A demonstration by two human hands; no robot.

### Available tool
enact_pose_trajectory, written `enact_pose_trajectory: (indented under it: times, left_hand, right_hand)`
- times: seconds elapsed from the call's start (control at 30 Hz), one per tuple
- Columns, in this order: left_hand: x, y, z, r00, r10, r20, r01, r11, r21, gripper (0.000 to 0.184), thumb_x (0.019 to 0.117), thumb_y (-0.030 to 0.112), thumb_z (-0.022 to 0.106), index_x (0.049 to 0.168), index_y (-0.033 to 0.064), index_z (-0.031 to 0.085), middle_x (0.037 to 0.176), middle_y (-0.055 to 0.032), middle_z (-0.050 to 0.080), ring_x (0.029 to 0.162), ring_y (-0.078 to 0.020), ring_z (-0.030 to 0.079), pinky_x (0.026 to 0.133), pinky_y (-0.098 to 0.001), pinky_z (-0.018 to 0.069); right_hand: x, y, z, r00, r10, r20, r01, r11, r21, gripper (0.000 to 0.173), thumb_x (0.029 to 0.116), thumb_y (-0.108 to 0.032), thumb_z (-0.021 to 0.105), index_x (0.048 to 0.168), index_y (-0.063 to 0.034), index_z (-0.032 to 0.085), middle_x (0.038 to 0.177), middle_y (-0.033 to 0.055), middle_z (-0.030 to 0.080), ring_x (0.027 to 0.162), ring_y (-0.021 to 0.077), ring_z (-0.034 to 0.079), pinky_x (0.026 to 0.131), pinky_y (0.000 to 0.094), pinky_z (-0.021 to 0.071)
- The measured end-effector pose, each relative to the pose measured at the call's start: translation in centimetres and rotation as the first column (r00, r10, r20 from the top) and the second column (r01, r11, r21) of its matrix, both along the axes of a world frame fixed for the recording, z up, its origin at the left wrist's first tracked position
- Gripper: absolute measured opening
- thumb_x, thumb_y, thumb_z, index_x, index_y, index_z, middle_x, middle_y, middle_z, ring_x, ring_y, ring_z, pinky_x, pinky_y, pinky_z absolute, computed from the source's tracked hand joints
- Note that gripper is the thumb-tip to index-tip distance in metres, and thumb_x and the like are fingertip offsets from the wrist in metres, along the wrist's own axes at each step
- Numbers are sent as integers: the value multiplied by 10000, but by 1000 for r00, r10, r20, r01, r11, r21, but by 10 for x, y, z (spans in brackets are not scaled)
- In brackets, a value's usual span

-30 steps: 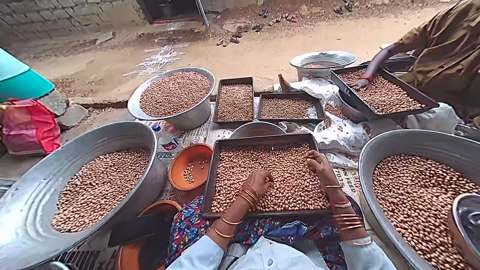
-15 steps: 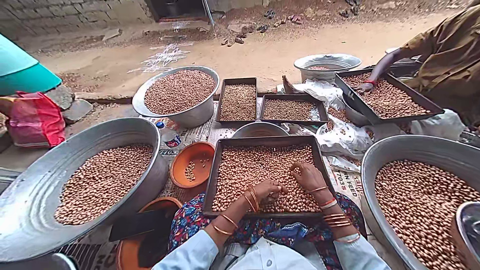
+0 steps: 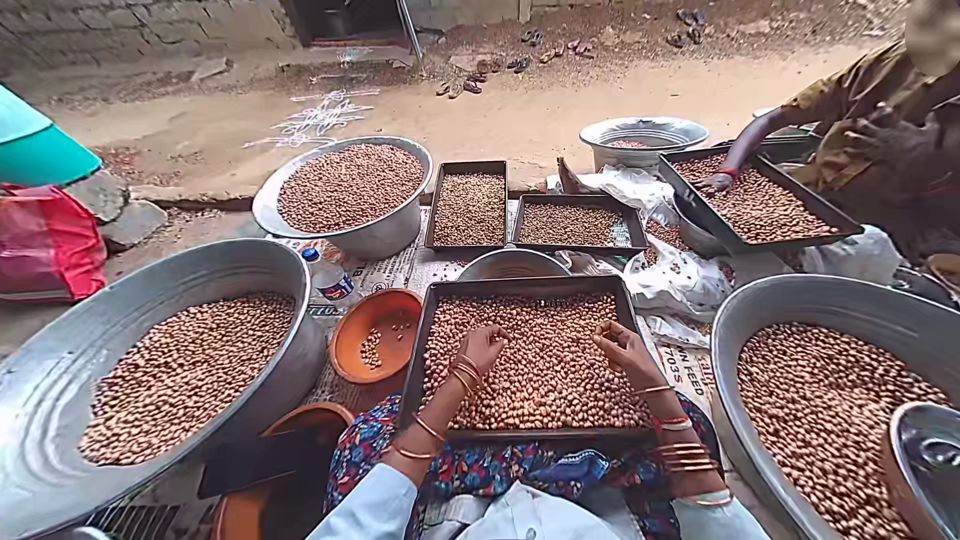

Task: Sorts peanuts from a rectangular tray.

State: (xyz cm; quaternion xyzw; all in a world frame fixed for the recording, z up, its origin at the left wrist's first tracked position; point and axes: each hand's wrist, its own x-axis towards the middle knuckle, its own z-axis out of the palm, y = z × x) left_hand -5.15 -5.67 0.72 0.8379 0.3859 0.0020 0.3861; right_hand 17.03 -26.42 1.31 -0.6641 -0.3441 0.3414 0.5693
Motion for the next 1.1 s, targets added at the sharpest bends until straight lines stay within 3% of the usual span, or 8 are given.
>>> enact_pose_trajectory:
  times: [0.1, 0.2, 0.37, 0.53, 0.7, 0.8, 1.0, 1.1]
  left_hand:
    - [29, -23, 10, 979, -122, -161, 142, 983, 117, 298, 1049, 193, 548, 1293, 133, 709, 1218, -172, 717, 1164, -344, 670, 1044, -545, 486]
    - [46, -36, 4, 941, -156, -299, 227, 949, 218, 321, 1042, 196, 564, 1331, 127, 685, 1350, -169, 667, 1290, -363, 612, 1082, -568, 462]
    - [48, -27, -22, 956, -185, -226, 241, 938, 248, 263, 981, 207, 666, 1216, 121, 746, 1111, -199, 747, 1085, -409, 701, 969, -623, 515]
    - [29, -22, -37, 949, -138, 283, 246, 886, -394, 170, 961, 42, 472, 1083, 27, 591, 764, 18, 624, 598, -54, 587, 560, -236, 510]
    - [11, -90, 45, 981, -34, 192, 138, 818, -558, 307, 927, -86, 579, 1217, 2, 528, 930, 10, 614, 791, -22, 603, 752, -234, 539]
    - [2, -64, 11, 950, 42, 310, 174, 753, -635, 296, 877, -129, 583, 1093, 71, 554, 853, 52, 667, 730, -6, 631, 669, -199, 556]
    - [-52, 23, 23, 991, -41, 131, 77, 957, -279, 87, 902, 26, 663, 988, 23, 656, 722, 49, 592, 582, -10, 508, 573, -205, 463]
    - [-86, 68, 46, 987, 161, -23, -159, 983, 92, 219, 949, 104, 664, 1132, 0, 722, 1070, -181, 720, 992, -297, 680, 927, -518, 519]
  right_hand:
    - [-6, 3, -1, 975, -7, -223, 29, 995, 93, 114, 927, -77, 440, 953, -130, 537, 658, -101, 482, 482, -13, 399, 440, 154, 335]
    - [-4, -6, 2, 995, 82, 52, -75, 988, -132, 150, 961, -75, 496, 1041, -38, 617, 775, -14, 548, 572, 49, 461, 529, 235, 400]
    - [-5, -16, 15, 864, 313, 394, -69, 849, -523, 269, 1002, -148, 574, 1201, -23, 703, 1083, 218, 713, 1027, 364, 681, 936, 582, 508]
    - [-34, 7, 37, 719, 457, 524, -191, 855, -483, 234, 997, -8, 552, 1165, 28, 711, 1176, 244, 692, 1180, 403, 635, 1037, 562, 477]
    - [-92, 36, 59, 579, 556, 596, -339, 829, -445, 156, 948, -70, 667, 1062, 21, 720, 1075, 217, 701, 1067, 386, 670, 888, 573, 528]
    - [-102, 38, 61, 578, 531, 619, -349, 847, -401, 161, 940, -41, 659, 1081, 13, 712, 1085, 209, 699, 1046, 378, 680, 869, 568, 544]
    - [-71, 20, 55, 629, 506, 591, -313, 860, -403, 240, 999, -58, 557, 1166, -15, 724, 1153, 182, 730, 1101, 342, 694, 1002, 525, 521]
    - [-55, 13, 49, 679, 493, 544, -243, 850, -467, 245, 1014, -94, 573, 1197, -17, 716, 1157, 178, 731, 1082, 326, 703, 1004, 515, 523]
